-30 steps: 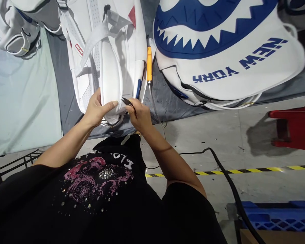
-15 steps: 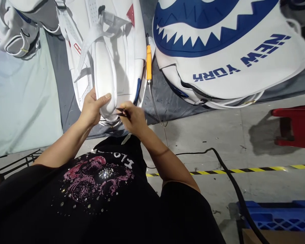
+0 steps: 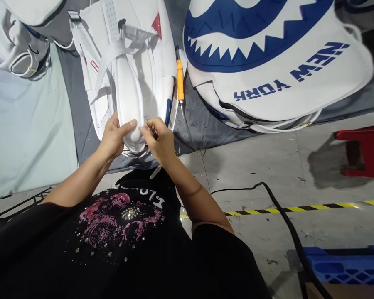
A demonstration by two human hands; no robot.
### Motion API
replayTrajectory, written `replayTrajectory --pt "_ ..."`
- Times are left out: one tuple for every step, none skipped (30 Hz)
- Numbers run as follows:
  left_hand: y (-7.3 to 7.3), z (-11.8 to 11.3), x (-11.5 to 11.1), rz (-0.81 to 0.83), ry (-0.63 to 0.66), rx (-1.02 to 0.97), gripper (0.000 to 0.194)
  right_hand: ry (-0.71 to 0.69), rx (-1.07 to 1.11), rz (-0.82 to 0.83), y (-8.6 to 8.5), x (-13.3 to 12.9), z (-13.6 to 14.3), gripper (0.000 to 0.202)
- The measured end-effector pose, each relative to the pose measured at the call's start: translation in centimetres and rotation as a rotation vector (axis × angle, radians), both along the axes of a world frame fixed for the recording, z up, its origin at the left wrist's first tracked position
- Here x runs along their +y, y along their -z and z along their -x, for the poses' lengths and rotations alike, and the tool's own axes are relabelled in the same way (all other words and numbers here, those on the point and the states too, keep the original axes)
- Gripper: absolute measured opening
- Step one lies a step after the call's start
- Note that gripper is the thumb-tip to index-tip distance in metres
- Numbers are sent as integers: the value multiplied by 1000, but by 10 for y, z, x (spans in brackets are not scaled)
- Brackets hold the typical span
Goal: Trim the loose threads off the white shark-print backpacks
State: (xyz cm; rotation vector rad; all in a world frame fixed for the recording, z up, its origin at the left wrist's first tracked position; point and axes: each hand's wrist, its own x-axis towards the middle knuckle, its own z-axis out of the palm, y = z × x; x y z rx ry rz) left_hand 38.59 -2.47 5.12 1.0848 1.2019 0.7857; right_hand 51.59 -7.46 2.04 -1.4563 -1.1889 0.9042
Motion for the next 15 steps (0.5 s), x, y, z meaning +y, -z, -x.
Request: replayTrajectory --pt "0 0 0 -2 13 0 58 36 -7 -14 -2 3 -1 20" --pt "-1 0 1 -8 23 1 58 62 -5 -40 -4 4 -3 19" --pt "-1 1 2 -19 23 3 58 76 12 -68 -4 4 -4 18" --pt "-1 3 4 -33 13 6 59 88 56 -82 -2 0 -5 18" --pt "-1 6 8 -45 -4 8 60 108 139 -63 3 -7 -4 19" --pt "-1 9 11 -53 -26 8 61 139 256 6 10 -19 -3 21" --pt "0 12 16 -55 -45 6 62 191 406 136 21 -34 1 23" --pt "1 15 20 -51 -57 2 64 242 573 305 35 -51 5 26" --pt "2 18 24 -45 -61 -2 64 300 730 526 51 -69 11 27" --pt "3 20 27 -40 -58 -3 65 361 859 751 68 -86 17 28" --pt "5 20 29 -36 -51 -1 65 355 916 869 85 -101 23 28" --pt "7 19 31 -36 -41 4 65 352 960 950 102 -111 29 26" --pt "8 18 32 -37 -31 9 65 343 987 992 117 -116 33 24" --pt "10 16 32 -39 -23 14 65 330 1002 996 130 -116 36 22" --pt "11 13 32 -40 -19 17 64 327 1017 988 141 -111 38 19"
